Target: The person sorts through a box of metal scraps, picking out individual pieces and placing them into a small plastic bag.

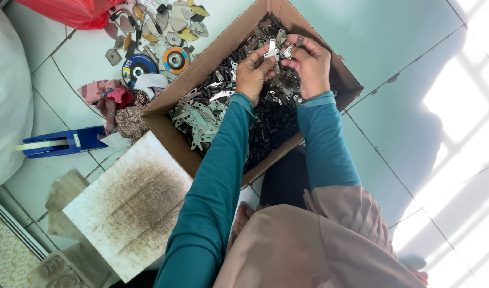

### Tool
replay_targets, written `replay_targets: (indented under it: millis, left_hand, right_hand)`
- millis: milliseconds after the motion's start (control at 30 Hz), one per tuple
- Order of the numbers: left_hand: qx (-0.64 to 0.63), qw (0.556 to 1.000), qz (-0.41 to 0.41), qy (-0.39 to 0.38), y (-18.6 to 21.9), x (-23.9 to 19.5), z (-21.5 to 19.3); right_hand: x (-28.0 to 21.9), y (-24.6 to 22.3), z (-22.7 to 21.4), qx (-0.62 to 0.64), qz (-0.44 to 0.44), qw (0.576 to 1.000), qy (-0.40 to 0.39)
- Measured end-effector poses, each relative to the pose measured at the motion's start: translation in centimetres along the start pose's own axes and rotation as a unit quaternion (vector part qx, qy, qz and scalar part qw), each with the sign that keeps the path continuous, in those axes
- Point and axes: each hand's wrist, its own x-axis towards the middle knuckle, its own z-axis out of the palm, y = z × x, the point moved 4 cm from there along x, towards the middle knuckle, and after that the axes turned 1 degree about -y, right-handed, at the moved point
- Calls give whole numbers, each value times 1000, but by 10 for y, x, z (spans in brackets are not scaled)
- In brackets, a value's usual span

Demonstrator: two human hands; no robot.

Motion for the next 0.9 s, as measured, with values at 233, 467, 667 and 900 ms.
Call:
replay_targets:
  millis: [233, 467, 667, 900]
  left_hand:
    - [33, 999, -3, -14, 12, -7, 12]
    - [-87, 995, -38, -19, 16, -10, 9]
    - [-47, 999, 7, 18, 24, -8, 8]
    - [-93, 995, 15, 15, 30, -10, 15]
  right_hand:
    - [0, -4, 1, 40, 24, 999, 11]
    - [1, -7, -1, 34, 3, 999, 26]
    - [2, -5, 0, 35, -24, 999, 6]
    - [-1, -5, 5, 1, -7, 1000, -19]
